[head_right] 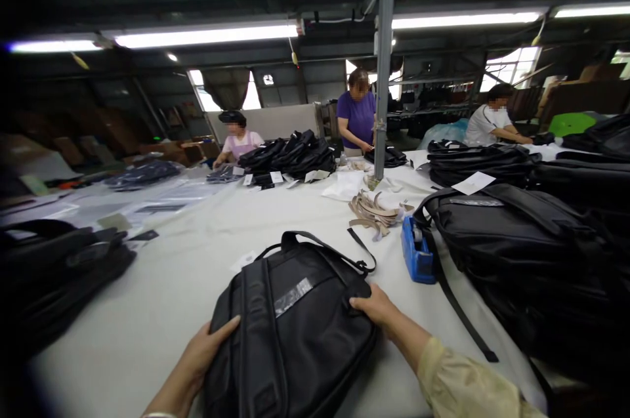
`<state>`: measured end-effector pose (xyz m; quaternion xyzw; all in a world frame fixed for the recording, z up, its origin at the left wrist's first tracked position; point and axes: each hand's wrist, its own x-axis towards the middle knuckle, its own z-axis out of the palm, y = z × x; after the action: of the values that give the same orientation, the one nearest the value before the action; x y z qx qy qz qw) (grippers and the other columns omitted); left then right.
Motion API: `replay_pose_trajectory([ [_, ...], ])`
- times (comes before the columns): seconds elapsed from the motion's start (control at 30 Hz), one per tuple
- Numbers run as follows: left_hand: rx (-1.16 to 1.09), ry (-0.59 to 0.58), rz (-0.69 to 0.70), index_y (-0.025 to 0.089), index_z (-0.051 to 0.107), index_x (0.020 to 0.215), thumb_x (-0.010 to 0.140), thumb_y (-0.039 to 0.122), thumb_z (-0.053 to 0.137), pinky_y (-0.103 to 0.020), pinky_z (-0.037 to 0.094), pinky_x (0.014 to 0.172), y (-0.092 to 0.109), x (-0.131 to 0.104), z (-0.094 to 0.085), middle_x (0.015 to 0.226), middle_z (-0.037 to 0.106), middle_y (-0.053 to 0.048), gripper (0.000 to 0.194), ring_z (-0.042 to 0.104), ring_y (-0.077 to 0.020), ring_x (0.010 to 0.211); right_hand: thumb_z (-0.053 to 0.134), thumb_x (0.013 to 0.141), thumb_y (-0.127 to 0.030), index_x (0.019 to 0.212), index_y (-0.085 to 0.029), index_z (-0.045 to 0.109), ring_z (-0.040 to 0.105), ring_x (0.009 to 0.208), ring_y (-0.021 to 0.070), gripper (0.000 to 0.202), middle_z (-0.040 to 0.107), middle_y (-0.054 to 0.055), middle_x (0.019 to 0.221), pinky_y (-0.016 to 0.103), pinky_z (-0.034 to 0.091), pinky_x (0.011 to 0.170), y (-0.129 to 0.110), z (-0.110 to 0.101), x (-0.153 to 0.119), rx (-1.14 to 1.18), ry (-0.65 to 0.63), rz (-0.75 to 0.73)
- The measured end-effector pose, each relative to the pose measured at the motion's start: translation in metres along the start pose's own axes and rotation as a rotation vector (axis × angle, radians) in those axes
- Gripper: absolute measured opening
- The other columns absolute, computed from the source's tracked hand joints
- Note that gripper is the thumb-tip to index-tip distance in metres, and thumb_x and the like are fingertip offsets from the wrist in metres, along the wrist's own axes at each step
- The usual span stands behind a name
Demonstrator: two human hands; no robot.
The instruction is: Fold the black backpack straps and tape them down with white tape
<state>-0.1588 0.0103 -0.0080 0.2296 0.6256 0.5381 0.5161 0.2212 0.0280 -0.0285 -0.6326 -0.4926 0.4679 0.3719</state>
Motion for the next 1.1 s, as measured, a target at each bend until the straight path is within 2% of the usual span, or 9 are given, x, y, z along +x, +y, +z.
replay_pose_trajectory([
  [0.17,0.425,-0.24,0.12,0.016,0.069,0.103,0.065,0.04,0.081,-0.039,0.057,0.085,0.008,0.027,-0.001,0.092,0.077,-0.007,0.047,0.071,-0.0295,0.091,0.069,0.069,-0.053,0.118,-0.014,0.06,0.062,0.104,0.0302,0.063,0.068,0.011,0.111,0.039,0.05,0.088,0.053,-0.016,-0.074,-0.03,-0.096,-0.121],
  [0.27,0.684,-0.489,0.168,0.018,0.069,0.105,0.066,0.047,0.077,-0.038,0.054,0.092,0.015,0.046,-0.003,0.098,0.077,-0.004,0.05,0.068,-0.0296,0.101,0.062,0.075,-0.051,0.1,-0.016,0.067,0.067,0.078,0.0256,0.044,0.071,0.006,0.082,0.032,0.052,0.07,0.072,-0.043,-0.11,-0.247,-0.263,-0.016],
  [0.37,0.906,-0.624,0.1,0.017,0.072,0.096,0.061,0.051,0.077,-0.038,0.056,0.086,0.028,0.071,0.003,0.091,0.077,-0.004,0.049,0.069,-0.0318,0.096,0.05,0.084,-0.041,0.093,-0.018,0.071,0.067,0.076,0.0246,0.033,0.071,0.007,0.077,0.033,0.051,0.071,0.073,-0.081,-0.107,-0.571,-0.042,-0.022],
  [0.5,1.137,-0.531,0.17,0.015,0.074,0.082,0.059,0.063,0.069,-0.037,0.056,0.072,0.049,0.103,0.021,0.079,0.076,-0.007,0.053,0.07,-0.0329,0.085,0.052,0.083,-0.033,0.107,-0.023,0.071,0.062,0.106,0.0281,0.032,0.069,0.011,0.108,0.04,0.046,0.096,0.088,-0.14,-0.069,-0.9,0.157,-0.321],
  [0.67,1.208,-0.351,0.459,0.015,0.073,0.102,0.076,0.066,0.045,-0.037,0.05,0.092,0.059,0.118,0.055,0.106,0.074,-0.012,0.064,0.065,-0.0313,0.105,0.054,0.08,-0.02,0.107,-0.015,0.071,0.064,0.105,0.0349,0.032,0.067,0.021,0.112,0.045,0.048,0.092,0.123,-0.19,-0.042,-1.236,0.302,-0.15],
  [0.8,1.286,-0.365,0.488,0.014,0.074,0.095,0.082,0.069,0.031,-0.037,0.046,0.096,0.056,0.13,0.087,0.106,0.074,-0.016,0.071,0.064,-0.032,0.108,0.054,0.077,-0.01,0.08,-0.014,0.072,0.07,0.076,0.0365,0.019,0.071,0.02,0.078,0.044,0.05,0.068,0.071,-0.159,-0.035,-1.336,0.164,0.033],
  [0.87,1.309,-0.349,0.447,0.011,0.075,0.088,0.08,0.072,0.031,-0.039,0.047,0.091,0.055,0.14,0.103,0.101,0.073,-0.021,0.076,0.065,-0.0357,0.104,0.049,0.085,-0.02,0.079,-0.018,0.07,0.07,0.076,0.0332,0.022,0.071,0.016,0.079,0.042,0.048,0.069,0.022,-0.123,-0.016,-1.241,0.153,-0.167],
  [0.97,1.334,-0.366,0.394,0.009,0.075,0.076,0.076,0.076,0.034,-0.041,0.049,0.085,0.054,0.155,0.124,0.092,0.073,-0.025,0.078,0.067,-0.0388,0.096,0.045,0.092,-0.041,0.091,-0.021,0.07,0.068,0.089,0.0264,0.032,0.072,0.011,0.091,0.036,0.047,0.08,-0.044,-0.068,0.04,-0.941,0.032,-0.387],
  [1.1,1.293,-0.441,0.39,0.014,0.076,0.082,0.073,0.065,0.05,-0.033,0.05,0.079,0.049,0.165,0.14,0.089,0.076,-0.015,0.059,0.069,-0.0312,0.091,0.047,0.089,-0.051,0.104,-0.012,0.069,0.063,0.102,0.0272,0.048,0.07,0.016,0.108,0.036,0.046,0.089,-0.074,-0.008,0.128,-0.592,-0.126,-0.196],
])
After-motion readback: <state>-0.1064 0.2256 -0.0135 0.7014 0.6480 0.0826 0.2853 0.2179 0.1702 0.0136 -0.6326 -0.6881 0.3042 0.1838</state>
